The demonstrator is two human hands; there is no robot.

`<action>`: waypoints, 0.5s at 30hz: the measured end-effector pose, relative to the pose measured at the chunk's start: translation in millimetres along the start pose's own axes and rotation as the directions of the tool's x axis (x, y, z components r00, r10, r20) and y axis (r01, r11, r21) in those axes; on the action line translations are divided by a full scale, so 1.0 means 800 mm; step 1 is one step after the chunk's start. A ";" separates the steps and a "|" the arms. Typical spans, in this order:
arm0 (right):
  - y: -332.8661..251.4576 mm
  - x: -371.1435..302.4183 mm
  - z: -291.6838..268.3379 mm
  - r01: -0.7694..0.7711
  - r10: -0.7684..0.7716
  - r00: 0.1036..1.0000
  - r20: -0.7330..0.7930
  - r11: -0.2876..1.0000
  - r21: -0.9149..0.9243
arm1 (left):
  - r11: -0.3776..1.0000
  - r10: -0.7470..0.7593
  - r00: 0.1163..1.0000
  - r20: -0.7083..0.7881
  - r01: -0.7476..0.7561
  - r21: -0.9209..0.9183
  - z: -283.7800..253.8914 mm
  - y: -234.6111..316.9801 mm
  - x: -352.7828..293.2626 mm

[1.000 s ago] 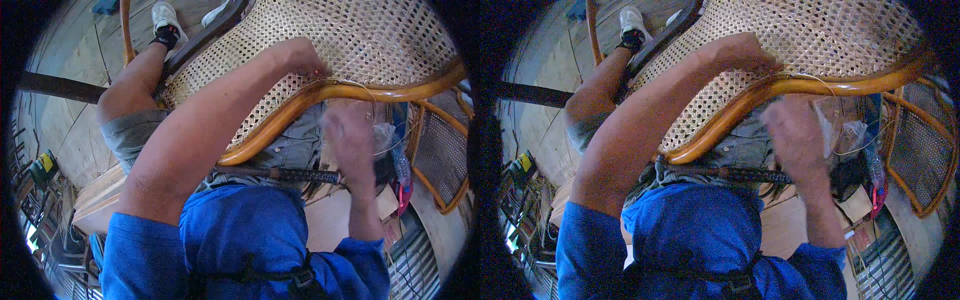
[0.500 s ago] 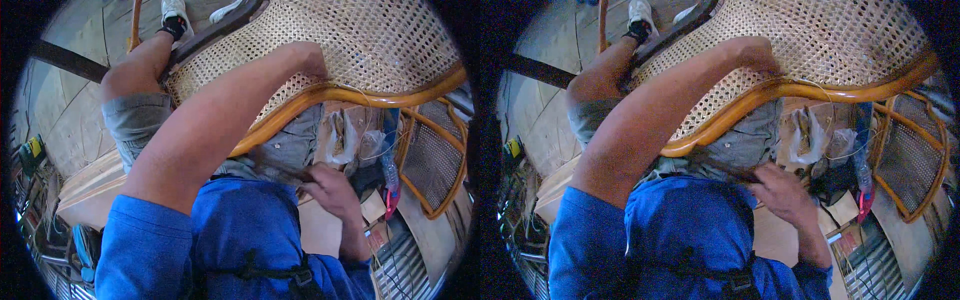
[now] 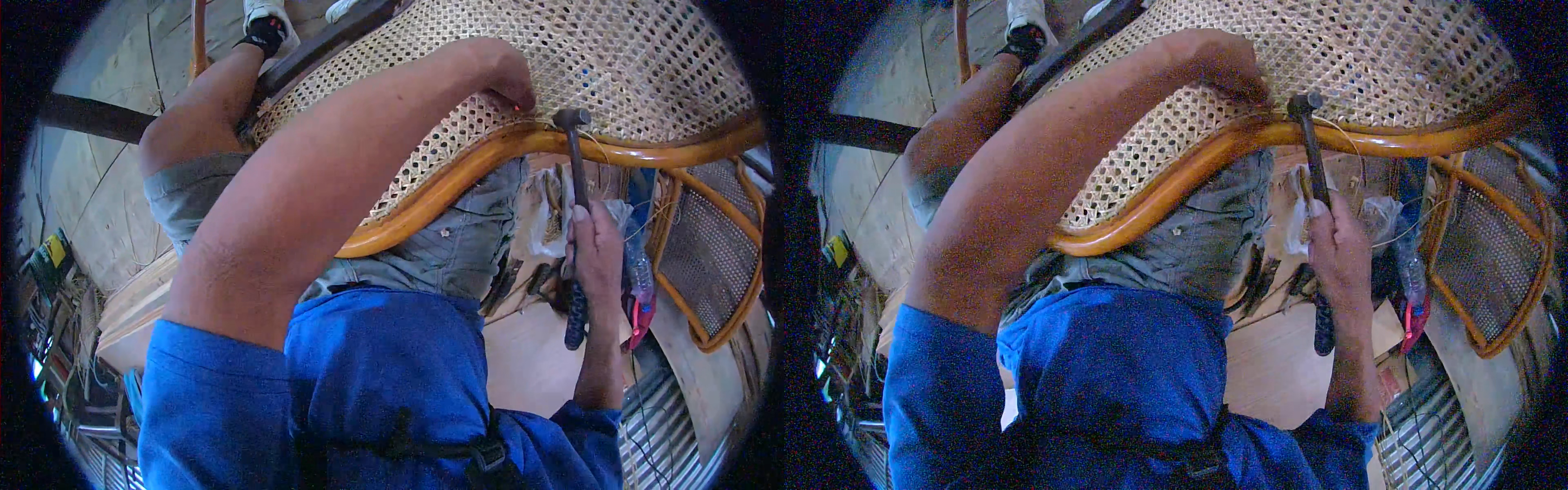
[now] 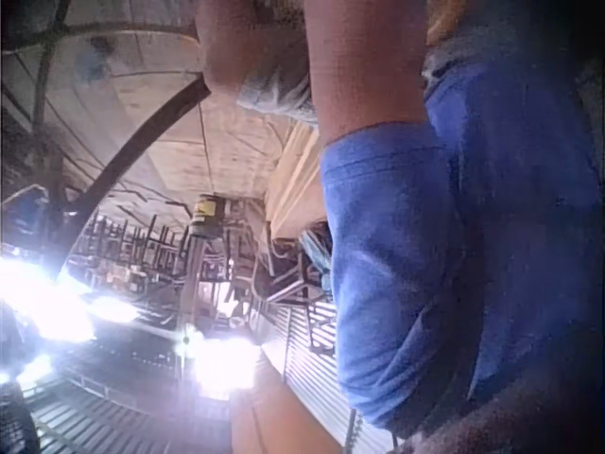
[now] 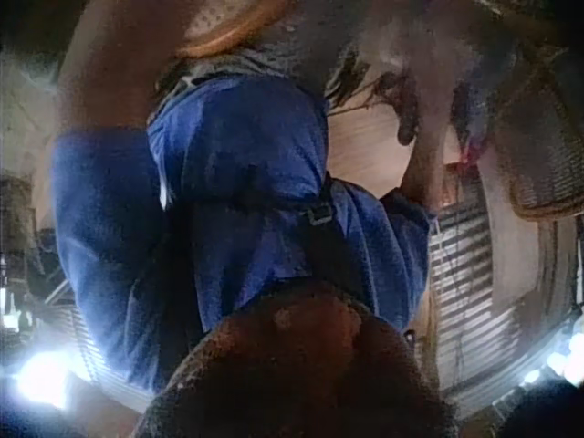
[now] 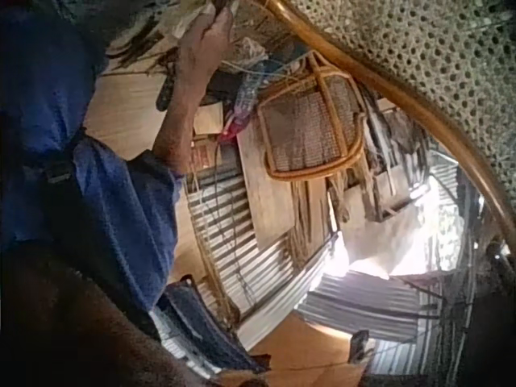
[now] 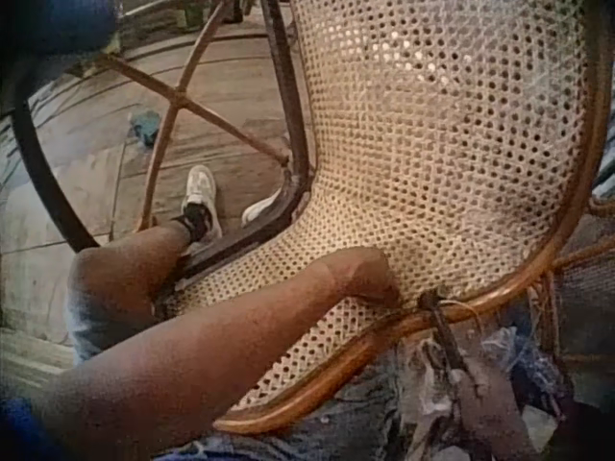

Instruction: The person repairs a rattan chair by inserting thin strips into the frame and securing them with a hammer. The person works on the edge of the chair seat, repeatedly positioning the strips and tapping them into place.

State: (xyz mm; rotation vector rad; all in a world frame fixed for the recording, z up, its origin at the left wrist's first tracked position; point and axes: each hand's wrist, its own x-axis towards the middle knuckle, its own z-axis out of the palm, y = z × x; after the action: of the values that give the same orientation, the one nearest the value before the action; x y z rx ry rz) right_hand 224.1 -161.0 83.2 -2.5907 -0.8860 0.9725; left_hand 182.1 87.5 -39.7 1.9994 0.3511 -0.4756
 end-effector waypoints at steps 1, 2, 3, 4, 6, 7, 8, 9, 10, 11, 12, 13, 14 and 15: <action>0.006 0.001 0.002 0.073 -0.076 0.997 -0.031 0.994 -0.082 | 0.996 0.028 1.000 -0.005 -0.028 0.082 -0.004 0.000 0.001; 0.010 0.002 0.003 0.143 -0.154 0.987 -0.056 0.976 -0.166 | 0.998 0.027 0.999 0.036 -0.029 0.058 -0.005 0.004 0.003; 0.008 0.002 0.005 0.138 -0.146 0.988 -0.058 0.982 -0.131 | 0.999 0.021 0.997 0.074 -0.023 0.035 -0.008 0.011 -0.003; 0.003 0.001 0.009 0.132 -0.138 0.989 -0.061 0.987 -0.096 | 1.000 0.012 0.995 0.096 -0.013 0.005 -0.008 0.010 -0.002; 0.004 0.006 0.013 0.225 -0.242 0.966 -0.093 0.960 -0.164 | 0.999 -0.003 0.990 0.140 0.010 -0.052 -0.010 0.012 -0.004; 0.009 0.015 0.018 0.315 -0.354 0.929 -0.109 0.910 -0.268 | 1.000 -0.015 0.990 0.140 0.015 0.001 -0.012 0.015 -0.006; 0.013 0.019 0.021 0.393 -0.461 0.880 -0.114 0.842 -0.370 | 0.998 -0.027 0.990 0.140 0.019 0.056 -0.014 0.019 -0.008; 0.014 0.018 0.021 0.319 -0.365 0.924 -0.119 0.902 -0.291 | 0.994 -0.033 0.990 0.139 0.018 0.108 -0.016 0.022 -0.009; 0.016 0.015 0.020 0.236 -0.263 0.958 -0.116 0.949 -0.209 | 0.997 0.005 0.995 0.099 -0.013 0.079 -0.014 0.020 -0.005; 0.016 0.013 0.020 0.187 -0.207 0.971 -0.116 0.969 -0.160 | 0.998 0.044 0.997 0.059 -0.046 0.050 -0.011 0.016 -0.002; 0.016 0.012 0.021 0.149 -0.162 0.980 -0.115 0.983 -0.107 | 0.997 0.067 0.998 0.015 -0.068 0.025 -0.005 0.008 -0.002; 0.014 0.011 0.022 0.152 -0.163 0.979 -0.125 0.984 -0.087 | 0.994 0.102 0.995 -0.018 -0.101 0.043 -0.001 0.001 -0.002; 0.011 0.010 0.022 0.155 -0.163 0.977 -0.134 0.986 -0.067 | 0.989 0.137 0.989 -0.050 -0.134 0.062 0.004 -0.008 -0.002; 0.002 0.010 0.018 0.109 -0.117 0.988 -0.098 0.991 -0.081 | 0.981 0.181 0.979 -0.090 -0.173 0.083 0.005 -0.015 -0.004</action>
State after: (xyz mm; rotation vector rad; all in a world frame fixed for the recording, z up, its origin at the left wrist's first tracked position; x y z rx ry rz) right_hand 220.0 -157.6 67.8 -2.5929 -1.0480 0.7832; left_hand 173.4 89.6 -49.3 2.1088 0.2147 -0.2834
